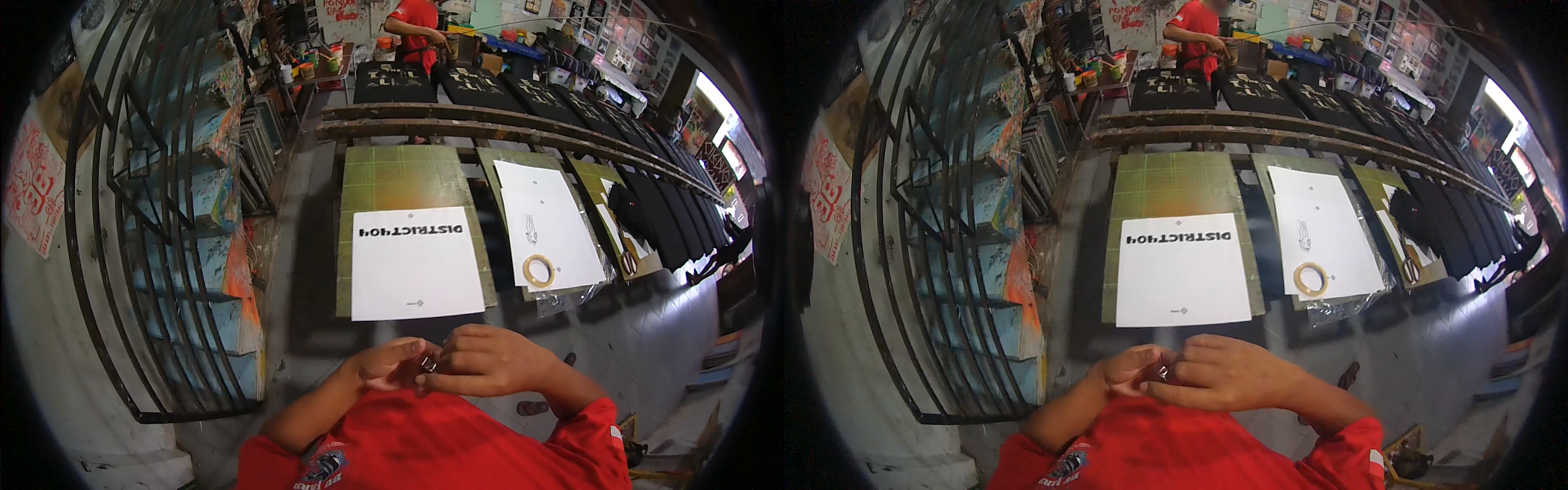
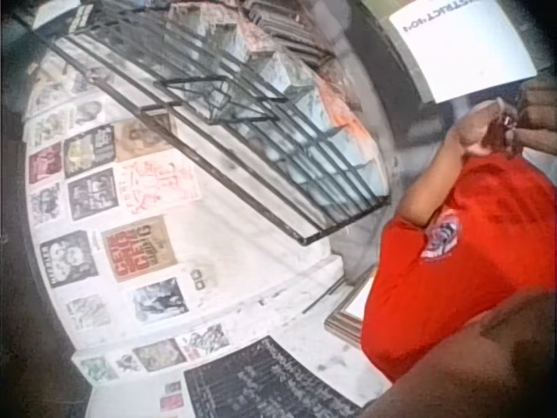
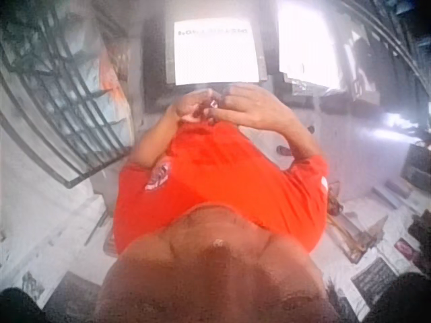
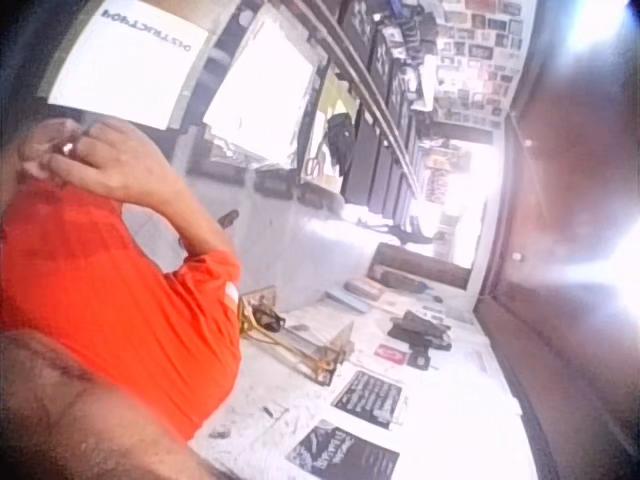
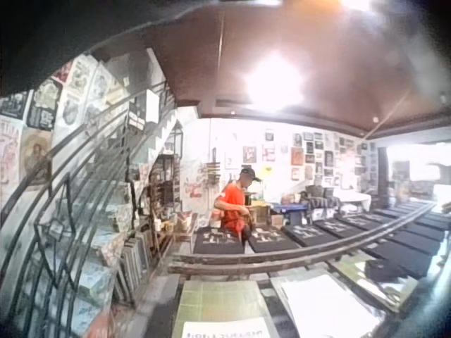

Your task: The person trims a white sheet of paper with scissors and then uses tape to secure a stencil onto a screen printing frame.

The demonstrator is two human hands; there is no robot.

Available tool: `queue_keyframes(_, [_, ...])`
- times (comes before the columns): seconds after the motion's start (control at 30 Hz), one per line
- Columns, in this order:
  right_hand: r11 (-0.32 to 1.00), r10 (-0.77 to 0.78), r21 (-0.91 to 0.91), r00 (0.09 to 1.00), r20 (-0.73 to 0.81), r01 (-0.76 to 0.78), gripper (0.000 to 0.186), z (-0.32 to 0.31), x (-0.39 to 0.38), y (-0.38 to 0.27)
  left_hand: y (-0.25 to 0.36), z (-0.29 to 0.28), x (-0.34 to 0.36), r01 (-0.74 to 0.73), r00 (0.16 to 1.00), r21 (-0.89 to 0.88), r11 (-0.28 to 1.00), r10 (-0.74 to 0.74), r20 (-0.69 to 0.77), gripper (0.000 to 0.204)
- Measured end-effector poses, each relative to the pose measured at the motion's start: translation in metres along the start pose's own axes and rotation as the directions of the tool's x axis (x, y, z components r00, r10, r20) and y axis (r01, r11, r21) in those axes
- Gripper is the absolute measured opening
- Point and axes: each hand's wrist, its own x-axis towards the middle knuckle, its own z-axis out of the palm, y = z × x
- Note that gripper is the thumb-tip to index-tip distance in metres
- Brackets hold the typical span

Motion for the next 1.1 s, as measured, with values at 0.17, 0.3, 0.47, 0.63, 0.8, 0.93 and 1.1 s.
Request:
queue_keyframes(0.17, [0.999, 0.046, -0.027, 0.998, -0.052, -0.047, 0.038, 0.028, 0.044, -0.029, -0.006, -0.032, -0.041, 0.001, 1.000, 0.125, 0.992, 0.001, -0.023, 0.019])
queue_keyframes(0.3, [0.989, 0.142, -0.039, 0.986, -0.087, -0.146, 0.040, 0.047, 0.051, -0.045, 0.009, -0.035, -0.066, 0.054, 0.991, 0.078, 0.996, -0.062, 0.117, 0.014])
queue_keyframes(0.47, [0.958, 0.268, -0.059, 0.951, -0.152, -0.280, 0.036, 0.055, 0.047, -0.063, 0.013, -0.035, -0.067, 0.167, 0.984, 0.121, 0.978, -0.173, 0.039, 0.025])
queue_keyframes(0.63, [0.927, 0.319, -0.136, 0.924, -0.210, -0.350, 0.036, 0.056, 0.043, -0.073, 0.016, -0.042, -0.050, 0.174, 0.968, 0.248, 0.953, -0.212, 0.136, 0.048])
queue_keyframes(0.8, [0.901, 0.368, -0.075, 0.845, -0.387, -0.427, 0.022, 0.067, 0.015, -0.071, 0.018, -0.032, -0.017, 0.268, 0.963, 0.463, 0.845, -0.232, -0.135, 0.047])
queue_keyframes(0.93, [0.883, 0.380, -0.086, 0.809, -0.449, -0.462, 0.021, 0.061, -0.004, -0.071, 0.020, -0.039, 0.001, 0.302, 0.953, 0.281, 0.911, -0.291, -0.079, 0.044])
queue_keyframes(1.1, [0.855, 0.423, -0.088, 0.787, -0.449, -0.511, 0.026, 0.042, -0.017, -0.056, 0.039, -0.058, 0.019, 0.205, 0.979, 0.350, 0.914, -0.184, -0.092, 0.044])
